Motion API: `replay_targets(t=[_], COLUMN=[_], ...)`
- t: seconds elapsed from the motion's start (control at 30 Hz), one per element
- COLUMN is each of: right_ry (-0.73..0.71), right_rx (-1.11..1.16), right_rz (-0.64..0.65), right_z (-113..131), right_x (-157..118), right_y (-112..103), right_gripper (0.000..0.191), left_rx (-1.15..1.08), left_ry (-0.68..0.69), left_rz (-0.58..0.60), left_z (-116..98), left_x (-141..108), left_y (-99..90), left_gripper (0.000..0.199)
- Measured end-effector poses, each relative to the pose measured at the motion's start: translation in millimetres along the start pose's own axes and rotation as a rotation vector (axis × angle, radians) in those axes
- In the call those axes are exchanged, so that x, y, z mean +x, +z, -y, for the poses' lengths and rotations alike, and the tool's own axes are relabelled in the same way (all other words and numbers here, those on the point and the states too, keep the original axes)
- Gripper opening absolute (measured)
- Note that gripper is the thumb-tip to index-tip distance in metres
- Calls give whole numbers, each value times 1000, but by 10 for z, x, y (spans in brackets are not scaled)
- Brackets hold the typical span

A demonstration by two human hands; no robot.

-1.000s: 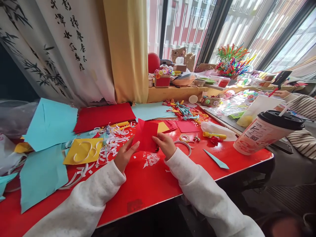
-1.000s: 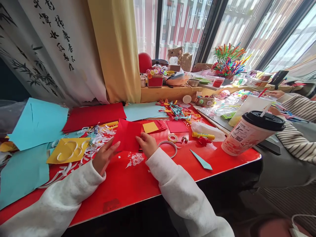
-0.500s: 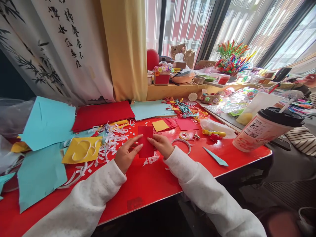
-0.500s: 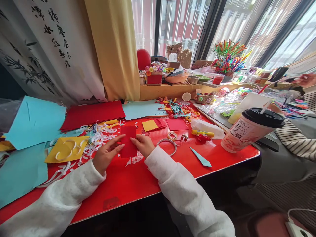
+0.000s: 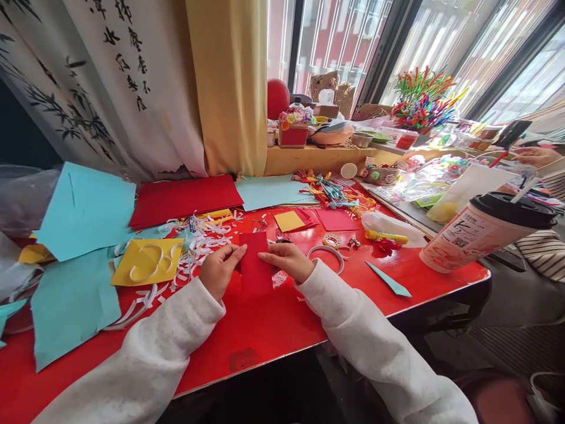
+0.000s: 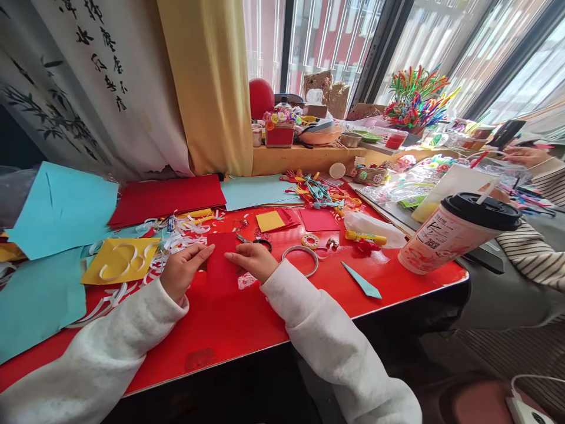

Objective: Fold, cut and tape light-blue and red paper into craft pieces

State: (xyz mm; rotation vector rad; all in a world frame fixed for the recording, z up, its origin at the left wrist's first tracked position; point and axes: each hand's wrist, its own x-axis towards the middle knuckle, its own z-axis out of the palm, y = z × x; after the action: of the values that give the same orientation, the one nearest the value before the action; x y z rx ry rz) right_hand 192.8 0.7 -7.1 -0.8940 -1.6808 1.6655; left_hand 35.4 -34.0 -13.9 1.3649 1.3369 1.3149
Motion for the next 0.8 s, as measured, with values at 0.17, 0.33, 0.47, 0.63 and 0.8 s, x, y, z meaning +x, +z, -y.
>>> replay_targets(t=[0.17,0.33,0.47,0.63,0.8], right_ry=[-75,-213,-307,-430,-436], right_rx=[-256,-678,-821,-959,-991], right_rz=[-195,-486,-355,-206,-171], right_z=[-68,-131,-129,-111,-61], right_x=[10,9,-15,-58,-70], right_y=[10,9,33,50,60], right_gripper=[34,36,32,27,36], left_rx=[184,492,560,447,386], left_ry=[113,278,251,151,128], left_rz=[-146,-20,150,185,297], left_z=[15,-38,-30,-24,8], left_x=[-11,-96,-129,-117,-137], left_y=[32,115,148,146,149], left_gripper=[37,36,38,43,61])
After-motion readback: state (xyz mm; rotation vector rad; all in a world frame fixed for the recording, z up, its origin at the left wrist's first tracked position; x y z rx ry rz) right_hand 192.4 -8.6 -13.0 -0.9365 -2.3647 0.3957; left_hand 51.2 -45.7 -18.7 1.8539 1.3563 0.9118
